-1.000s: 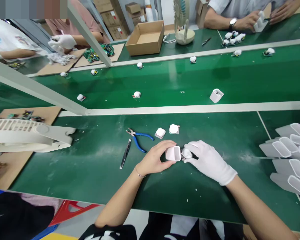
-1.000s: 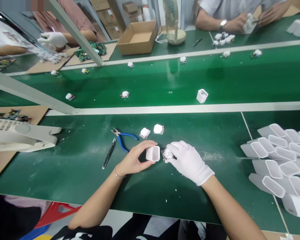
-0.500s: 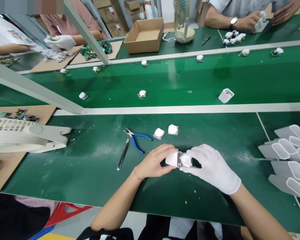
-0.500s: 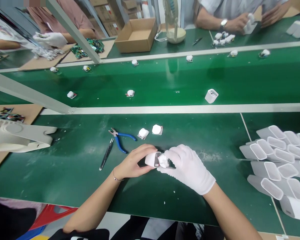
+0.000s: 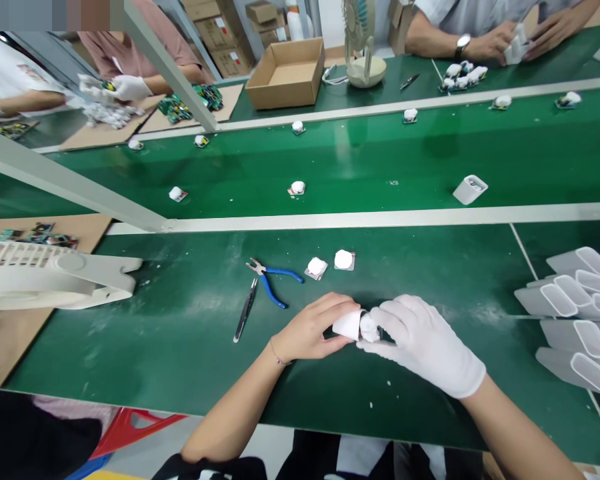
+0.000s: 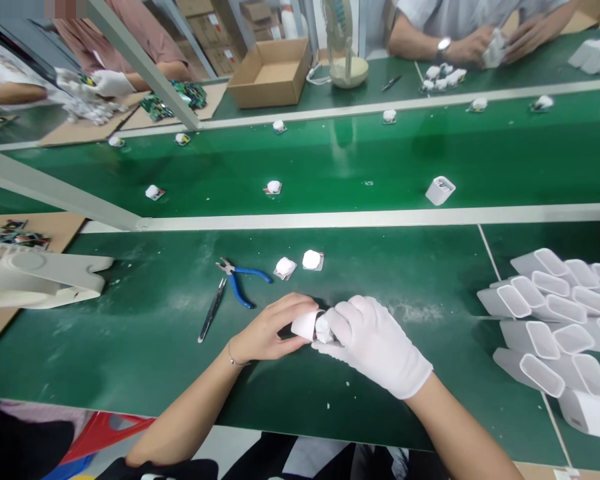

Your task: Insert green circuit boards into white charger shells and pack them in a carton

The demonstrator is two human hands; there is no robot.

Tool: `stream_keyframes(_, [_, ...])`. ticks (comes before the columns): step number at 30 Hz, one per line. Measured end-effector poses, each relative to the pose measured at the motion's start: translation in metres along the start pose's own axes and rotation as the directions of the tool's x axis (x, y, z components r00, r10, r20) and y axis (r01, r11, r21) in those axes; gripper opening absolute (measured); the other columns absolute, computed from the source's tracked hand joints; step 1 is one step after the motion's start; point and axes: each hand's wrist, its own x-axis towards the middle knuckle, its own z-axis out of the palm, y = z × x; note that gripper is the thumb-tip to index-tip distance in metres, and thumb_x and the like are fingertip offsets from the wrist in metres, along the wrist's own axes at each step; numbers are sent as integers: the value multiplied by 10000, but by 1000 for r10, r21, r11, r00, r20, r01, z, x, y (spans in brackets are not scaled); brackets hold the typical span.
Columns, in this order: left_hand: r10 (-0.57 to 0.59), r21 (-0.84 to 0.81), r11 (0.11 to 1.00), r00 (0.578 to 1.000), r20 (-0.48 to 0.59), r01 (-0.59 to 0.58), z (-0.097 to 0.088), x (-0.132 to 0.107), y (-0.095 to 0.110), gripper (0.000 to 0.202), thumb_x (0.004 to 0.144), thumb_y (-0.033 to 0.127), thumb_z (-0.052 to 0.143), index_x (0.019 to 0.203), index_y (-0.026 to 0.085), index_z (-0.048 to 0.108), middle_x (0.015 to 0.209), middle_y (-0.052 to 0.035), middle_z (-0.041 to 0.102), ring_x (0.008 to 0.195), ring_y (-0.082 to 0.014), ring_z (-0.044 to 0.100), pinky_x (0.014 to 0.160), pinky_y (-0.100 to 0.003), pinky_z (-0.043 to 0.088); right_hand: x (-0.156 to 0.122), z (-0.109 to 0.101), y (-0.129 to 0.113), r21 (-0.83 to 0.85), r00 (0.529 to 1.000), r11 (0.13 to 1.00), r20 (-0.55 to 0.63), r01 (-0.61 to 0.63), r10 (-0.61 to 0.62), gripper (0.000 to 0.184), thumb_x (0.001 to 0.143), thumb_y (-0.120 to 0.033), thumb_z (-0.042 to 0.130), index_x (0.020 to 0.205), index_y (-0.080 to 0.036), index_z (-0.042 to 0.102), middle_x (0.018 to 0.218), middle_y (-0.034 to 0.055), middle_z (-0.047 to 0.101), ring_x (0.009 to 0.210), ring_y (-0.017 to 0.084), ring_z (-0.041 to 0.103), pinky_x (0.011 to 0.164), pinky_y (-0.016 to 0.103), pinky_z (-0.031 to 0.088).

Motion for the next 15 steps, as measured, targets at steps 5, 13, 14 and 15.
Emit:
stream_keyframes(5, [-15,-83,996,999,-46,12,2,0,2,450,846,298,622,1258,169,496,1095,-153,619,1013,-233,612,861,-373,540,3,-2,1,146,997,986,11,-79,78,347,836,-531,604,800,-185,608,716,28,622,643,165,517,603,287,390])
stream_keyframes(13, [-4,-188,982,987,-163,-27,-1,2,12,445,852,366,613,1248,187,519,1068,-139,628,976,-230,624,833,-372,545,9,-7,-6,461,994,888,-104,12,41,405,878,-511,549,1153,-213,545,973,73,667,834,197,609,727,329,489])
stream_keyframes(14, [0,-187,982,984,-175,-34,-1,2,13,444,856,368,608,1252,188,518,1072,-140,628,981,-231,623,835,-373,544,8,-6,-7,463,991,886,-127,13,51,391,906,-413,546,1242,-221,487,1015,75,667,867,194,614,747,331,494])
stream_keyframes(15, [4,-184,982,983,-182,-38,-1,2,13,442,860,369,603,1254,188,517,1071,-139,629,979,-231,624,833,-372,545,7,-4,-8,466,987,885,-148,14,62,412,916,-330,541,1302,-232,434,1038,73,666,883,189,617,755,331,498])
